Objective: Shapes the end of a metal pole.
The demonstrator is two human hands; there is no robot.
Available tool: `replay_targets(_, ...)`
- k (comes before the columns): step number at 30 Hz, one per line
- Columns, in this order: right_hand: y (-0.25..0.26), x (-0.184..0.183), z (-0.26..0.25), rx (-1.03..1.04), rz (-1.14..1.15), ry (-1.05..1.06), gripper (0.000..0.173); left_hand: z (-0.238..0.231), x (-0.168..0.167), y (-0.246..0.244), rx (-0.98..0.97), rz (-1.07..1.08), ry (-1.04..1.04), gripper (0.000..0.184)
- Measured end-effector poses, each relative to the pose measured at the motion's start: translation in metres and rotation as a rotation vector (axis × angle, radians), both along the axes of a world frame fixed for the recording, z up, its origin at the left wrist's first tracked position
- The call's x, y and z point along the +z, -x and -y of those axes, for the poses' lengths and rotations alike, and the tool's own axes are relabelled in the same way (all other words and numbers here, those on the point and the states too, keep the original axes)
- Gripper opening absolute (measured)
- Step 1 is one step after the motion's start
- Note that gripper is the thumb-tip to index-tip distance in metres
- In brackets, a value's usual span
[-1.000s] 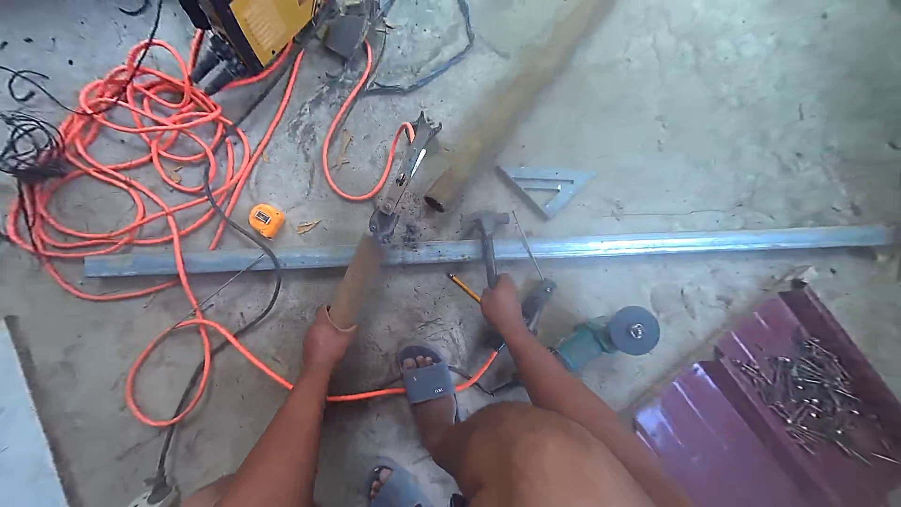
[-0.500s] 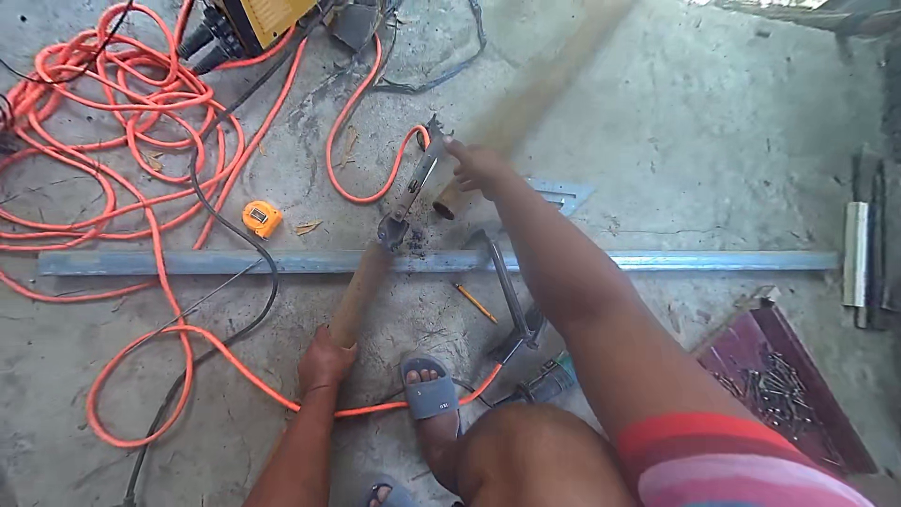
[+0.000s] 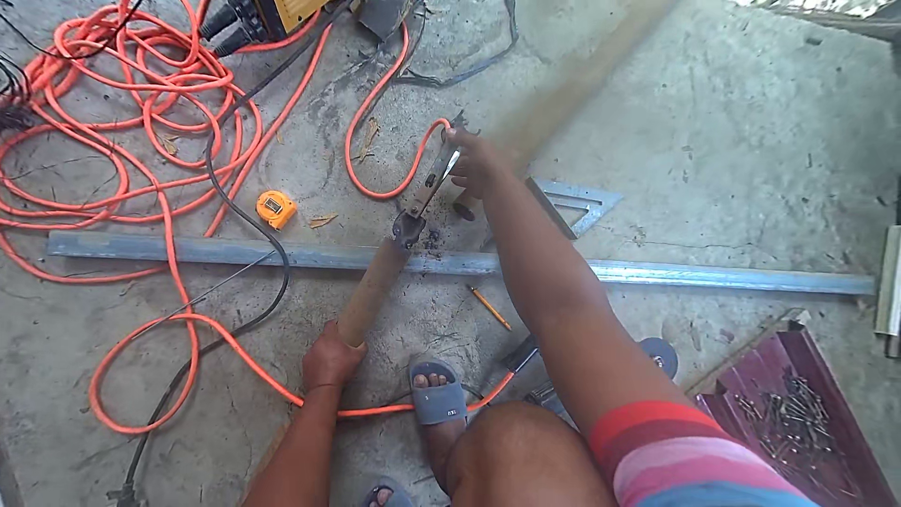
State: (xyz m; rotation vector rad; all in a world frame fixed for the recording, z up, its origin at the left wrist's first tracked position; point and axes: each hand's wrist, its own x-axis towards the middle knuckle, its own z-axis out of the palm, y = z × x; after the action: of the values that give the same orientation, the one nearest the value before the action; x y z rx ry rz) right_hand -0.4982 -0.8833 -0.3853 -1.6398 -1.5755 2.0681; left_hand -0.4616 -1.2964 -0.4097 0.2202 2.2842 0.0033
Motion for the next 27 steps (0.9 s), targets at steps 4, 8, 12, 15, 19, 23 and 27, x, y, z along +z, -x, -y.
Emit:
replay_targets(4, 0.003, 0.025, -0.006, -0.048, -0.032, -0.197, 0.059, 0.001, 0.002, 0.002, -0.005, 0.016, -0.004, 0.079)
replay_targets(8, 0.028, 0.072, -0.012, 0.049, -0.048, -0.553, 0.068, 0.001, 0.004, 0.001, -0.014, 0.011, -0.016, 0.080)
replay_targets(12, 0.084, 0.076, 0.019, 0.070, -0.033, -0.514, 0.070, -0.002, 0.002, -0.008, -0.016, -0.037, 0.000, 0.084)
replay_targets(15, 0.102, 0.074, 0.035, 0.120, -0.134, -0.454, 0.086, -0.005, 0.002, -0.010, -0.004, -0.054, 0.006, 0.085)
replay_targets(19, 0.012, 0.116, 0.039, 0.636, 0.135, -0.817, 0.064, -0.005, 0.003, -0.010, -0.005, -0.031, 0.005, 0.082)
replay_targets(23, -0.159, 0.073, 0.057, 0.748, 0.712, -0.778, 0.058, -0.005, 0.005, -0.011, -0.005, -0.032, 0.010, 0.081)
replay_targets(27, -0.229, 0.007, 0.082, 0.656, 0.896, -0.432, 0.064, -0.005, 0.005, -0.014, 0.001, -0.033, 0.025, 0.079)
